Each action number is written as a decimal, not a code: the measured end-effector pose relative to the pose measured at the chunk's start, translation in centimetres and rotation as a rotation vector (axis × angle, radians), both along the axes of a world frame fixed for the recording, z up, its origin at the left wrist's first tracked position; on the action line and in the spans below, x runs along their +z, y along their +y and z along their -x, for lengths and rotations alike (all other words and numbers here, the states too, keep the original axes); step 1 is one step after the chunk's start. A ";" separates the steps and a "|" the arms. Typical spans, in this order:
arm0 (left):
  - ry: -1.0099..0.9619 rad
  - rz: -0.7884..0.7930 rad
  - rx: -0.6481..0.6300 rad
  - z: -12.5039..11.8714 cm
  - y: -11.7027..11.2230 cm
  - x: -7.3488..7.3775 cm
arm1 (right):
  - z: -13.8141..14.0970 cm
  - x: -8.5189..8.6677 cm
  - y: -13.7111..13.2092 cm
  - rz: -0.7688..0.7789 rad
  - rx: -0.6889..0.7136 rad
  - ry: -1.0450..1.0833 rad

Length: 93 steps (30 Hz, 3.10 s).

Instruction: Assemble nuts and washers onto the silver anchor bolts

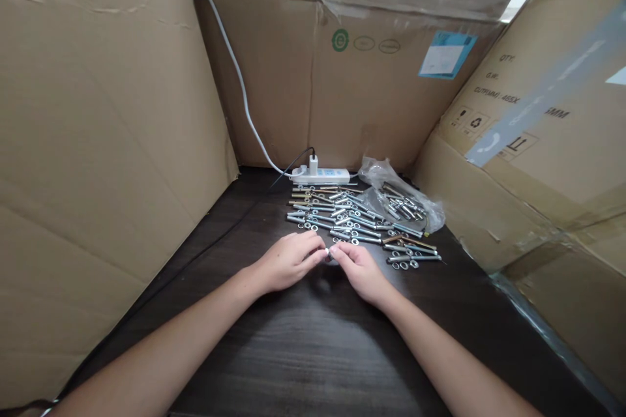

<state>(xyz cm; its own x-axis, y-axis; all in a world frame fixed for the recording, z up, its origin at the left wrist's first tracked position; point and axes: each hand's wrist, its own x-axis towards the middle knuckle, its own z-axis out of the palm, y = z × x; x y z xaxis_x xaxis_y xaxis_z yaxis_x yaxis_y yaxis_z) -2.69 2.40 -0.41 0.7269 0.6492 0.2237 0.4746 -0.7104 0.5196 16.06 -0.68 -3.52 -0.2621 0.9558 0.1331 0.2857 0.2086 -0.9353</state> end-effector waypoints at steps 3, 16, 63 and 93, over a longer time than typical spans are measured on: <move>0.006 0.010 -0.001 -0.1 -0.1 0.0 | 0.0 0.0 0.1 -0.002 -0.001 0.007; -0.006 0.014 0.004 0.0 -0.1 0.1 | 0.1 0.1 -0.1 -0.008 0.003 -0.010; -0.007 0.038 0.014 0.1 -0.3 0.0 | 0.0 0.2 -0.3 -0.034 0.004 -0.049; -0.029 0.065 0.020 0.0 -0.5 0.2 | 0.1 -0.1 -0.2 0.018 -0.016 0.012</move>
